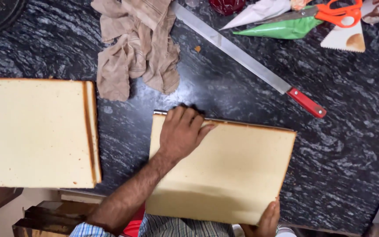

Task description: The person is preparing cake layers by spreading a red liquid/syrup over the sponge cake.

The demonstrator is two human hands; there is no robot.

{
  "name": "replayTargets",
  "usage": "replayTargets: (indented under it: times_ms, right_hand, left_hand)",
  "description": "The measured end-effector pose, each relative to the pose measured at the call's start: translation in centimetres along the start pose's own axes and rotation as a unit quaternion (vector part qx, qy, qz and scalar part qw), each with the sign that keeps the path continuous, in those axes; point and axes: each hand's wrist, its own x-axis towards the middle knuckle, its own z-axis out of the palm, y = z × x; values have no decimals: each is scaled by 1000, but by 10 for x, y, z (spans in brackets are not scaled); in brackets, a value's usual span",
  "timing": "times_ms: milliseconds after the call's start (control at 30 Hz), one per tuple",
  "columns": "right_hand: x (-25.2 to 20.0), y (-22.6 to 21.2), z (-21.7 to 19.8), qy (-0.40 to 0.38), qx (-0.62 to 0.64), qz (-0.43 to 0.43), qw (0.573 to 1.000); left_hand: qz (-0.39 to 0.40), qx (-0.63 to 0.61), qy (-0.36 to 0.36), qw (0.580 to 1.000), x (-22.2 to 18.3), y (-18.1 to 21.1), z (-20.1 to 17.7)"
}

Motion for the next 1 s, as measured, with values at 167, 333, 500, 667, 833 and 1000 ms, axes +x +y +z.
replayTargets:
  times_ms: [167, 333, 500, 667, 833, 1000]
  right_hand:
    - [-9, 13, 0, 57, 92, 133, 985]
    - [-26, 30, -3, 104, 185, 261, 942]
    - [110, -43, -30, 25, 34, 120, 992]
    - [195, -79, 22, -188, -126, 108, 968]
    - [206, -80, 25, -246, -171, 110, 948]
    - [184, -36, -36, -114, 195, 221, 949]
  left_hand:
    - [19, -12, 84, 996, -3, 4, 0]
    - [16, -13, 52, 998, -1, -1, 1]
    - [31, -21, -21, 999, 13, -8, 3]
    - [33, -17, -48, 998, 23, -8, -6]
    - [40, -30, -52, 997, 22, -11, -7]
    - [-79, -134, -9, 988, -36, -27, -54]
